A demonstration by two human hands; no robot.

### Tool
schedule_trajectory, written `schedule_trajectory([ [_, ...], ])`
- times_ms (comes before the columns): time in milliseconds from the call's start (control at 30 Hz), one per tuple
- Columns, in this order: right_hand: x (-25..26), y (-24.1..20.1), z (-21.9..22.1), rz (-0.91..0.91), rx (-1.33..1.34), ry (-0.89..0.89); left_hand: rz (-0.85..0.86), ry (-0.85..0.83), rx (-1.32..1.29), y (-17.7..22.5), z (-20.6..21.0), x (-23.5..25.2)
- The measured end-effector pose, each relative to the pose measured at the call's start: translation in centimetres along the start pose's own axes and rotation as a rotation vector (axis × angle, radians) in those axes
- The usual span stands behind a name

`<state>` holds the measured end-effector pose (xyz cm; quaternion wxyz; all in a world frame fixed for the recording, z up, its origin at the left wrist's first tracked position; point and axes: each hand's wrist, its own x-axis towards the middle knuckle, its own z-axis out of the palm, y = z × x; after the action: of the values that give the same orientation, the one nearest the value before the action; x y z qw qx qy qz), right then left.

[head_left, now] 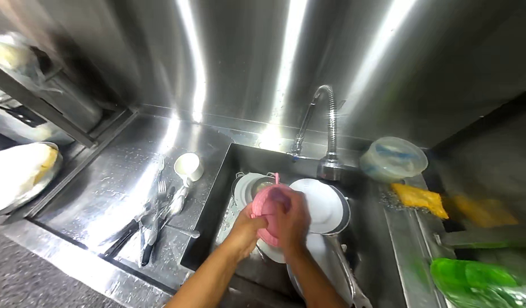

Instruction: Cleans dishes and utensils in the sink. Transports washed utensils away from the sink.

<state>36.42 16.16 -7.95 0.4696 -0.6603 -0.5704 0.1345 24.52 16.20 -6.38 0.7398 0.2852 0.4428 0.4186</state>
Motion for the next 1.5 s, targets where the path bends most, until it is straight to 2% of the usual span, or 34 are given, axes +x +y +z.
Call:
schedule_trajectory([
  [100,-0.5,-1.4,0.5,-0.293,0.122,-0.053,0.04,-0.001,-0.069,0.8,0.4,-0.9],
  [167,0.5,-0.7,-0.3,-0.388,0.028,-0.076,0.06,-0.021,-0.072,1.0,-0.1,-1.7],
  [233,1.9,-0.9,-1.4,-0.244,-0.093,-0.06,0.062,-0.022,-0.059,1.1,0.2,-2.0],
  [300,1.9,-3.0,-1.8,-0.101,-0.095,-0.105,0.067,-0.023,-0.074,1.3,0.8,-2.1],
  [367,1.1,-4.6,-1.7,-0.205,0.002,-0.155,0.117,0.008,-0.106,1.9,1.3,-2.2],
  [433,0.8,-4.0,-1.8,-0.336,0.066,-0.166,0.181,0.007,-0.117,2.2,0.6,-2.5],
  [467,1.2,-3.3,-2.3,-0.348,0.018,-0.18,0.206,0.005,-0.109,2.2,0.2,-2.7],
  [567,1.2,-2.4,-3.3,-0.283,-0.184,-0.077,0.252,0.016,-0.105,2.5,0.0,-2.7],
  [667,-1.9,-4.6,-3.4,-0.195,-0.115,-0.106,0.327,0.027,-0.104,2.9,0.2,-2.3],
  [733,-2.8,-4.8,-2.8,-0.241,-0.003,-0.059,0.318,0.006,-0.123,2.8,0.1,-2.7],
  [833,-1.4,-3.7,-2.3,-0.28,0.067,0.058,0.299,-0.019,-0.15,2.7,0.9,-3.7],
  [933,0.1,-3.2,-3.4,-0.168,0.094,0.265,0.356,0.04,-0.124,3.6,1.7,-3.7],
  [1033,1.2,-3.1,-6.5,-0.045,0.275,0.438,0.449,0.127,0.014,3.6,0.9,-3.5],
  [1100,1.9,-3.5,-8.2,0.052,0.435,0.36,0.675,0.094,0.233,3.1,-0.6,-3.1],
  [1133,2.1,-3.8,-8.7,0.097,0.523,0.23,0.835,0.037,0.35,3.0,-1.3,-3.0],
  [1200,1.6,-4.7,-9.0,0.112,0.657,-0.176,1.107,0.0,0.577,3.3,-1.8,-3.0],
  [1267,0.6,-6.0,-9.0,-0.086,0.64,-0.497,1.282,0.013,0.747,4.2,-1.9,-3.3],
  [1333,0.0,-5.9,-8.9,-0.324,0.582,-0.515,1.36,-0.014,0.832,5.1,-2.1,-4.3],
  [1433,0.2,-4.4,-8.6,-0.422,0.441,-0.392,1.395,-0.038,0.866,6.0,-2.3,-6.6],
  [1500,-0.2,-5.8,-8.1,-0.514,0.433,-0.372,1.398,-0.03,0.884,5.8,-2.2,-6.9],
])
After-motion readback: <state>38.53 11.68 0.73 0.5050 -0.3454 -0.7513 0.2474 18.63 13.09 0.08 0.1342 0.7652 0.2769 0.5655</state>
